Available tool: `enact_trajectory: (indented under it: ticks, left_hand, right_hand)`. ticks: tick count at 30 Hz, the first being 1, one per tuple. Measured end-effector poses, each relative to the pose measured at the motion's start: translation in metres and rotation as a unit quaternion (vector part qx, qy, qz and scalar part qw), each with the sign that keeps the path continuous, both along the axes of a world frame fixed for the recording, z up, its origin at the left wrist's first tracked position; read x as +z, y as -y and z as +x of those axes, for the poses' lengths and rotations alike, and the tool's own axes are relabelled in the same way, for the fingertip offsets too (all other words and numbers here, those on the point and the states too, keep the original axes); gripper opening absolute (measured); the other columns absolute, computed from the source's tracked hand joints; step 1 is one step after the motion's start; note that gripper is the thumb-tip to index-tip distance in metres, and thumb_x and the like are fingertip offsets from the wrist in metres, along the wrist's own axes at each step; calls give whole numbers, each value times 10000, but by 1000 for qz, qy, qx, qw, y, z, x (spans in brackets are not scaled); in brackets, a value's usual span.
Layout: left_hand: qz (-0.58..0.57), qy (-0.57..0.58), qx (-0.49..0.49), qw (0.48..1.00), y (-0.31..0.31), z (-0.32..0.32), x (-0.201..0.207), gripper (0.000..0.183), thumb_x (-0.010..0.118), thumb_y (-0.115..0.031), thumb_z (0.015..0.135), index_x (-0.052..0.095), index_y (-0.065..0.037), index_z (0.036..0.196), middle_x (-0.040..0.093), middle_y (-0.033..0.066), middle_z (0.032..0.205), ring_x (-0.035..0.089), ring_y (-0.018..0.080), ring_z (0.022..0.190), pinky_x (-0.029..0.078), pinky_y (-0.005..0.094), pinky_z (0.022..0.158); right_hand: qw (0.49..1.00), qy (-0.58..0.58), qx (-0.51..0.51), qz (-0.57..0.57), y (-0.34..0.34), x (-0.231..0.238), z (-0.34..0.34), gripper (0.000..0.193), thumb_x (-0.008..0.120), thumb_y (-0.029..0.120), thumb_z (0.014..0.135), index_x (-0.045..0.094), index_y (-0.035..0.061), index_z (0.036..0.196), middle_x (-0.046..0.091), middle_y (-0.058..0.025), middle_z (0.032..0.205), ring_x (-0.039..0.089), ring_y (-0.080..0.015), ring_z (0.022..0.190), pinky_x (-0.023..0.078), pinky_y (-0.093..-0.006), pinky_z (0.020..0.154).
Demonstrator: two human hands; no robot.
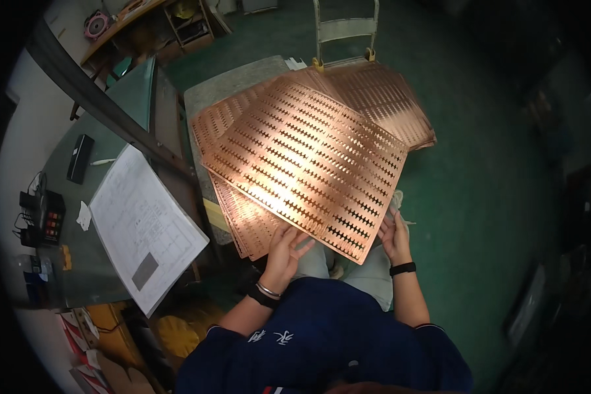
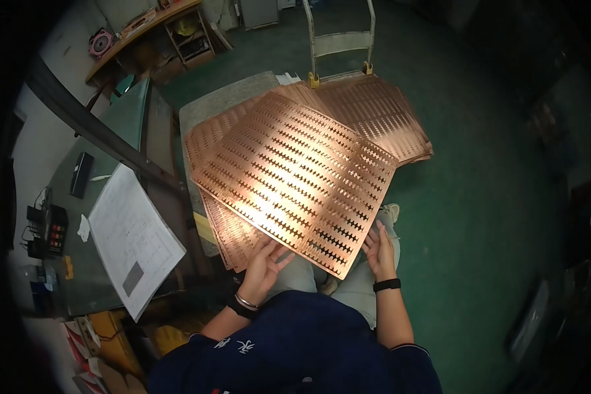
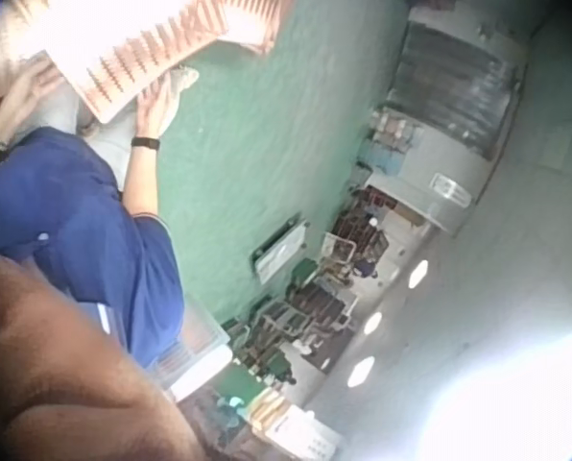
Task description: Inspecting and marking patterns on perforated metal mesh sheets in a workshop environment.
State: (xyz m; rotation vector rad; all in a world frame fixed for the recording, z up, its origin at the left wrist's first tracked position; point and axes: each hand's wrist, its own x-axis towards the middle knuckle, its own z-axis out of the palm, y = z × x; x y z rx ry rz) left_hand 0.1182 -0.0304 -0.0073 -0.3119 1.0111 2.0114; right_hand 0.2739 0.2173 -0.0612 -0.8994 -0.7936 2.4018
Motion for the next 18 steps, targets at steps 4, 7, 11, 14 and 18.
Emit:
enact_trajectory:
  ticks: [4,7,11,14,18]
  left_hand:
    - [125,118,-46,984,-15,29,-15,414,469,-147,930,358,-91,1325,370,98,1343,335,287,1281,307,489,1060]
    - [151,108,-73,980,-19,33,-16,506,473,-158,928,274,-92,1389,335,100,1385,308,299,1303,288,494,1071]
    - [102,139,-112,979,-13,26,-14,522,472,-194,942,257,-63,1399,298,141,1412,329,295,1298,329,487,1046]
    - [20,48,-265,963,-2,18,-9,452,475,-175,946,338,-56,1360,359,150,1379,437,262,1211,421,442,972]
    - [8,-144,-265,953,5,-7,46,298,441,-136,960,502,-9,1222,565,128,1169,582,192,994,494,316,825]
  right_hand:
    - [997,-4,-72,-5,-5,-4,-6,454,434,267,974,344,13,1339,494,-124,1264,507,-213,1127,436,-345,941]
    - [997,15,-54,58,-15,5,-5,412,422,164,976,341,-2,1345,471,-112,1295,485,-201,1160,424,-322,955]
    - [988,18,-75,131,-26,-1,-3,462,435,142,969,289,-15,1379,422,-118,1351,406,-178,1237,330,-293,1038]
    - [982,6,-95,164,-28,22,-3,441,480,160,954,351,-13,1339,479,-89,1284,435,-160,1198,326,-285,1029]
    - [976,-28,-117,182,-51,31,26,406,517,190,940,420,-6,1283,522,-84,1233,469,-151,1162,370,-278,991]
